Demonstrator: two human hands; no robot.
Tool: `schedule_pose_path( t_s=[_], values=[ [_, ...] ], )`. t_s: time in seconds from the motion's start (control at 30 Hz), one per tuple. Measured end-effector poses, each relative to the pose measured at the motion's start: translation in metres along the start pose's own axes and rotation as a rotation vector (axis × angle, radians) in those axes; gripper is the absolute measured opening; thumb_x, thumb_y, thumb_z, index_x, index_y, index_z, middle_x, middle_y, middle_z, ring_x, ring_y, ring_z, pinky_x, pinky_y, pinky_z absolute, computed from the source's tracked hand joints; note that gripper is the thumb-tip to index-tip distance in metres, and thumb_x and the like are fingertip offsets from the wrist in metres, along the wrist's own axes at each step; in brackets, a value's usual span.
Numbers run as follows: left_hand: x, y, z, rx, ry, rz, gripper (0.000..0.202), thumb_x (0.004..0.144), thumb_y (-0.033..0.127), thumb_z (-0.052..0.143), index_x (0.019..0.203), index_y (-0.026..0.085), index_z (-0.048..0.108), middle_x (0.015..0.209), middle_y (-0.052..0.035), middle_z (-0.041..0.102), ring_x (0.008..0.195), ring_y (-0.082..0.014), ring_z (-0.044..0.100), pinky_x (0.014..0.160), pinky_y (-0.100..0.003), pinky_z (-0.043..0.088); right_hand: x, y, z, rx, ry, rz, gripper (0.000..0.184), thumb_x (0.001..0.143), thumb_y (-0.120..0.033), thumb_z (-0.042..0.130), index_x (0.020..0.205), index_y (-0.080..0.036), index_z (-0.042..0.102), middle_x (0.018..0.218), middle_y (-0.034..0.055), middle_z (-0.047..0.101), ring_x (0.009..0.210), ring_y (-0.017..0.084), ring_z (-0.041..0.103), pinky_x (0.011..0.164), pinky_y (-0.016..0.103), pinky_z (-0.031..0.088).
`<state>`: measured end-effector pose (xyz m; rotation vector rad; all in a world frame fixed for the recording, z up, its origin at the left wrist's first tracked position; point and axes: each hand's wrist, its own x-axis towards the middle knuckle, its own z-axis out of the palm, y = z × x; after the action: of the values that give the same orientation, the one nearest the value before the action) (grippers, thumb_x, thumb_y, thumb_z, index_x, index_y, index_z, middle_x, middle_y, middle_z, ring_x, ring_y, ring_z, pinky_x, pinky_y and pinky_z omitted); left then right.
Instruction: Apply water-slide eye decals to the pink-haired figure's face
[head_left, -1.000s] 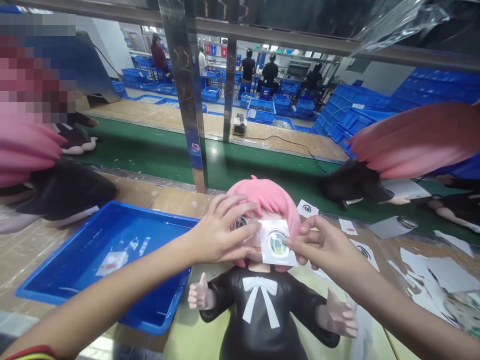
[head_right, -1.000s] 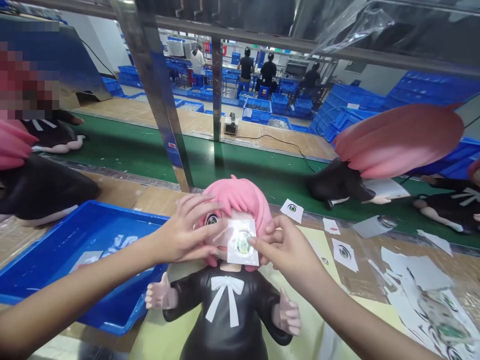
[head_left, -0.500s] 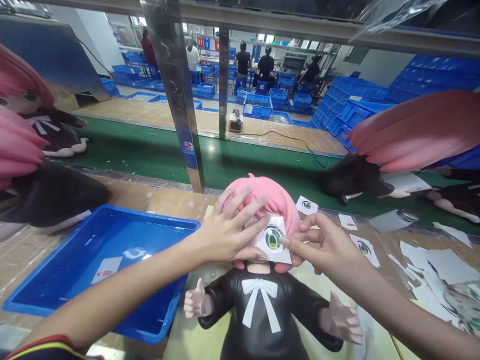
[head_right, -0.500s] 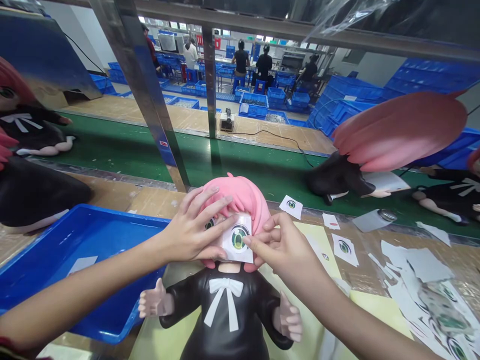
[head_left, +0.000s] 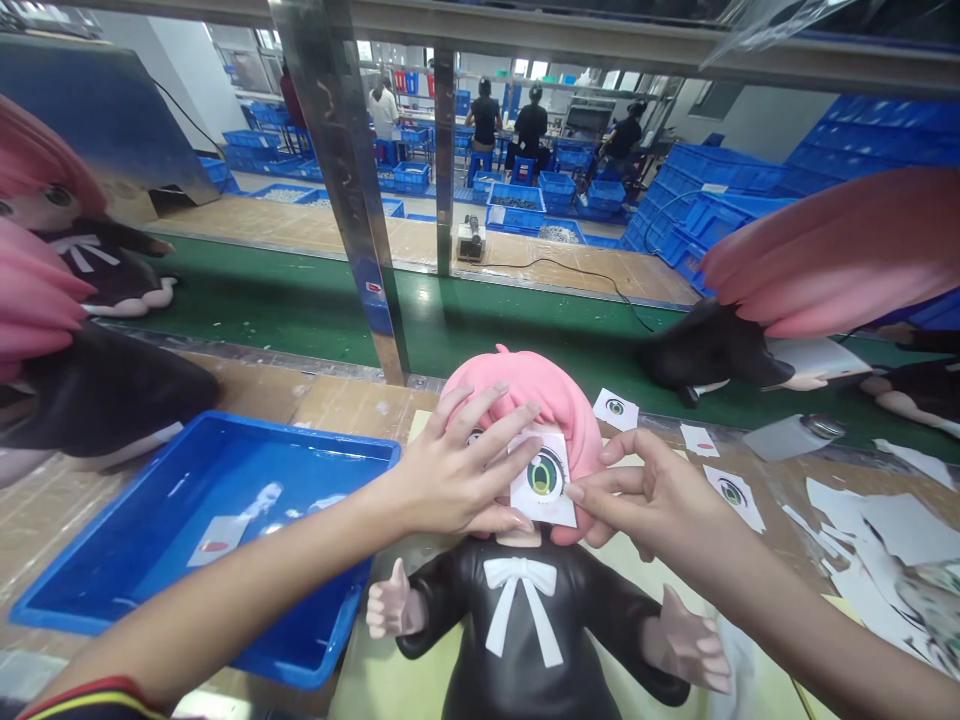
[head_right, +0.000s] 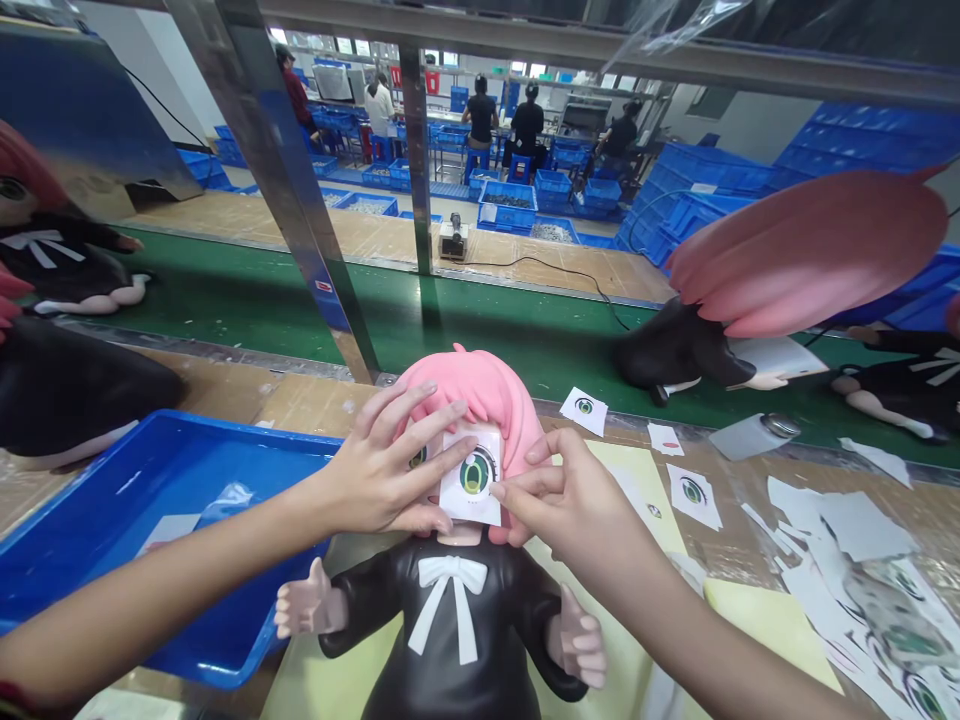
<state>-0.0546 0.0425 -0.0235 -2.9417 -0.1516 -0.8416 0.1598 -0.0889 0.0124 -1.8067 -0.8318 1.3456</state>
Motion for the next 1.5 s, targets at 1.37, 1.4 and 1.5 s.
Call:
schedule_pose_path(
  t_s=[1.37,1.4,1.5],
  values=[
    [0.005,0.005,-0.001,0.175,0.122,0.124,0.069,0.1,0.067,0.038,0.122,0.009,0.069,0.13,-0.0215,0.065,0.132,-0.0402,0.046,0.111,-0.052,0.038,-0.011,-0.005,-0.064,-0.456,-0.422,0.037,0.037,0.081,-0.055,0.073,0.101,-0.024,0.062,0.08,-0.0005,0.069,0.071,0.014,0.057,0.062,0.025,0.037],
    [0.004,0.004,-0.001,0.167,0.13,0.131,0.067,0.1,0.065,0.039,0.121,0.009,0.069,0.129,-0.0217,0.065,0.132,-0.0403,0.046,0.11,-0.053,0.039,-0.012,-0.006,-0.071,-0.442,-0.438,0.021,0.038,0.082,-0.056,0.073,0.1,-0.024,0.064,0.08,0.0005,0.069,0.073,0.014,0.058,0.063,0.025,0.039],
    [0.0,0.004,-0.001,0.155,0.13,0.137,0.059,0.103,0.057,0.038,0.122,0.01,0.067,0.13,-0.0225,0.063,0.134,-0.0408,0.046,0.11,-0.055,0.04,-0.018,-0.007,-0.103,-0.331,-0.346,-0.022,0.045,0.077,-0.063,0.077,0.097,-0.023,0.068,0.078,0.0026,0.066,0.07,0.014,0.057,0.061,0.025,0.041]
  ],
)
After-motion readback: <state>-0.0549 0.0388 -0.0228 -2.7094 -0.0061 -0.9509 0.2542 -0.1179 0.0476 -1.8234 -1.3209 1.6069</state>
